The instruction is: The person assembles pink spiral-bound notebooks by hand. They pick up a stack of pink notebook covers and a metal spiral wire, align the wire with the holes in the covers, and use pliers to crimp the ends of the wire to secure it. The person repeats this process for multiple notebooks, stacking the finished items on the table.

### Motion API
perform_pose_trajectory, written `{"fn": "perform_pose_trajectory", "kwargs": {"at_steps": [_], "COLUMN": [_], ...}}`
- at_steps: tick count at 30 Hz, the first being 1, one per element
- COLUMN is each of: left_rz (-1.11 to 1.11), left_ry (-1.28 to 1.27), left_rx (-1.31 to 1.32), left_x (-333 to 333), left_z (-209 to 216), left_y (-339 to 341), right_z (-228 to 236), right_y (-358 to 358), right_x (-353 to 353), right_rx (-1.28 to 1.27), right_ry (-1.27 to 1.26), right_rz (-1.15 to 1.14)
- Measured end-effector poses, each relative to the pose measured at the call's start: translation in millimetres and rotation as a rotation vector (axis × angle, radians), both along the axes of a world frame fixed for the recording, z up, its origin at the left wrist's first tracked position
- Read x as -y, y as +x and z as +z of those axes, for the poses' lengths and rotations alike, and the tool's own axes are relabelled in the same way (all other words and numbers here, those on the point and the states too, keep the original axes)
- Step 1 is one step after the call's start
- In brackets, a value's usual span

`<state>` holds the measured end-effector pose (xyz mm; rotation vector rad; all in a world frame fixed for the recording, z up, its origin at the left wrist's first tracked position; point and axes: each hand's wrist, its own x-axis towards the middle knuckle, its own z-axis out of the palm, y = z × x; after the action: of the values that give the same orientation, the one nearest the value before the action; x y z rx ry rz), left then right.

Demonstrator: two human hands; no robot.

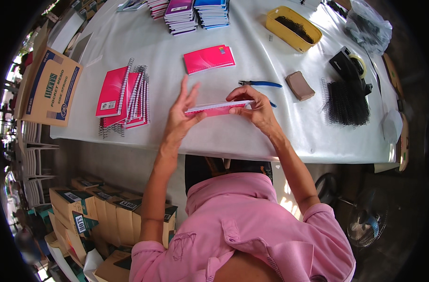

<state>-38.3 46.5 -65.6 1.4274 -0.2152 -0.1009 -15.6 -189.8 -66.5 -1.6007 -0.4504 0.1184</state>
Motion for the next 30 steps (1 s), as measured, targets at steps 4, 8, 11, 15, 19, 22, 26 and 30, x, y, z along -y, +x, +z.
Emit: {"fn": "perform_pose_trajectory", "kwargs": {"at_steps": [4,8,11,15,19,22,26,30], "left_rz": [0.085,0.066,0.046,-0.148,-0.193,-0.095,0.085,-0.021], "left_ry": [-0.035,0.038,-0.071,0.181,0.268,0.279,1.118,1.326], "left_rx": [0.047,0.058,0.045,0.077,0.069,0.056,0.696,0.635], "left_x": [20,11,5,-5,-10,-10,24,44], "left_z": [-9,-5,0,-30,-28,6,56,33], "left_y": [3,7,3,10,12,5,7,14], "right_z": [0,-12,-10,-13,-6,-2,-32,-28], "right_y": [-3,1,3,1,0,1,3,5], "right_x": [-21,-15,-10,-20,-25,-26,-36,-21], "right_rx": [-0.173,-0.074,-0.09,-0.122,-0.114,-0.107,-0.129,0.069], "right_ry": [0.324,0.167,0.124,0.008,-0.017,-0.007,0.054,-0.034], "right_rz": [-0.183,-0.121,-0.023,0.025,0.001,0.012,0.001,-0.005]}}
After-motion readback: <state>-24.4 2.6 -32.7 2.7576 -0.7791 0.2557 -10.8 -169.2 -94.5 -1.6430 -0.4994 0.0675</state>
